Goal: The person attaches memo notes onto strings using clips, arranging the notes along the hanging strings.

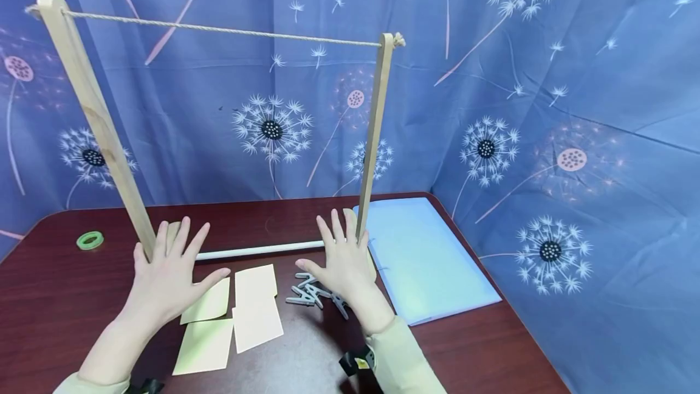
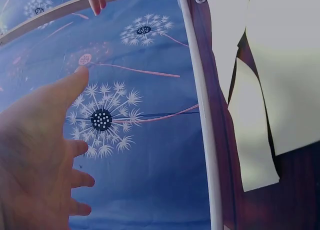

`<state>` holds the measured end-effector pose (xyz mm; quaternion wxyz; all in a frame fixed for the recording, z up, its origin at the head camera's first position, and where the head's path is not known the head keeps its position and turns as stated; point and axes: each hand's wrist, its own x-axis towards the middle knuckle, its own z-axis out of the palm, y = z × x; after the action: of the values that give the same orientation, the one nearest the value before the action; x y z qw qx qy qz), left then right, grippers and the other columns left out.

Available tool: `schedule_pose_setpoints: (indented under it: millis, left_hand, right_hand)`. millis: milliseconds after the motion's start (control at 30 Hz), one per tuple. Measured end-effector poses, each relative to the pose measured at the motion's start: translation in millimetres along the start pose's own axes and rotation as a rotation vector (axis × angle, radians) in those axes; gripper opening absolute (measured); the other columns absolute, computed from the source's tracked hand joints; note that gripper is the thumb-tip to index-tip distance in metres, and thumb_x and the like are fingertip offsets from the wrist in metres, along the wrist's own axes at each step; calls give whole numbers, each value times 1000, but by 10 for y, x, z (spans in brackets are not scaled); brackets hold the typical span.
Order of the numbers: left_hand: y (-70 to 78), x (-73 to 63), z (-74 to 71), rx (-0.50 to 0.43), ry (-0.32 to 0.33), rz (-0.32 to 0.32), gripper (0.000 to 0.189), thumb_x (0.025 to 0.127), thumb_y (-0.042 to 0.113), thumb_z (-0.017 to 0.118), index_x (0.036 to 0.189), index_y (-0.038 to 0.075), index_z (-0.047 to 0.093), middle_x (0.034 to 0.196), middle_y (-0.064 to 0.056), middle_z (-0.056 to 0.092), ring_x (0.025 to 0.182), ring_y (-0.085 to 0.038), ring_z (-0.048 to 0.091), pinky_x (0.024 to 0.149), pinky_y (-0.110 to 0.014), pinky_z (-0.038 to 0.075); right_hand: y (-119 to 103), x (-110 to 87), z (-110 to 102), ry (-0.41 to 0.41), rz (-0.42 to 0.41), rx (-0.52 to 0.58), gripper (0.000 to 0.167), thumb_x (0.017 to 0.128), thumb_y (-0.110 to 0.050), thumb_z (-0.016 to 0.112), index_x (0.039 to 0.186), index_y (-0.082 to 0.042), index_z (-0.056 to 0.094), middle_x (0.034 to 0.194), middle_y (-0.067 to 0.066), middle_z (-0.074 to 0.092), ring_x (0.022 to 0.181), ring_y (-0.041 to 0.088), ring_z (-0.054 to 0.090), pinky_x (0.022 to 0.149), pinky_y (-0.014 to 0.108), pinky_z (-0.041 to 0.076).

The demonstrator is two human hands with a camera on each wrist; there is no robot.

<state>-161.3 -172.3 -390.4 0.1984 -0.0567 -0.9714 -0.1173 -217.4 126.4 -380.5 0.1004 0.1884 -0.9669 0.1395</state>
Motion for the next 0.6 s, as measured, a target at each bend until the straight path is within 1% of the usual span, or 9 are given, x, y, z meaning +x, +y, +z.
schedule_pose_setpoints:
  millis: [67, 233, 300, 400, 533, 600]
  left_hand:
    - [-15, -2, -10, 3, 5, -2, 91, 82, 65, 62, 153, 16, 31, 157, -23, 25, 144, -48, 10, 103, -78, 12]
    - [-50, 5, -6, -13, 14, -10, 88, 83, 58, 65, 151, 13, 32, 154, -23, 29, 142, -46, 15, 101, -76, 18]
    - [-70, 10, -8, -30, 16, -8, 86, 83, 54, 67, 150, 11, 34, 151, -23, 33, 141, -46, 19, 99, -74, 23]
    - [-110, 23, -21, -64, 8, 5, 80, 84, 47, 69, 146, 7, 39, 143, -25, 42, 134, -47, 33, 95, -71, 31]
    - [-179, 44, -18, -96, -43, 16, 71, 85, 39, 72, 140, 1, 46, 132, -26, 51, 121, -46, 48, 88, -67, 41]
    - [-216, 50, -4, -117, -84, 10, 67, 85, 35, 73, 136, -1, 49, 128, -26, 54, 118, -45, 51, 85, -64, 45]
  right_hand:
    - [-2, 13, -7, 6, 2, 11, 89, 87, -61, 61, 156, -20, 23, 164, 11, 13, 151, 35, 7, 111, 73, 12]
    - [8, 50, -19, 59, -32, 33, 83, 90, -57, 60, 154, -15, 29, 160, 13, 27, 150, 31, 18, 110, 69, 23]
    - [13, 66, -19, 73, -47, 45, 81, 91, -56, 59, 153, -12, 31, 158, 15, 31, 149, 30, 22, 110, 66, 27]
    - [25, 89, -8, 84, -68, 75, 78, 92, -53, 60, 151, -8, 35, 154, 17, 38, 145, 31, 30, 110, 61, 33]
    - [61, 105, 35, 96, -103, 111, 74, 92, -47, 63, 146, -3, 40, 146, 17, 48, 135, 33, 45, 107, 52, 40]
    - [82, 112, 66, 91, -113, 142, 71, 92, -43, 66, 145, -2, 42, 143, 17, 50, 132, 32, 49, 106, 50, 42]
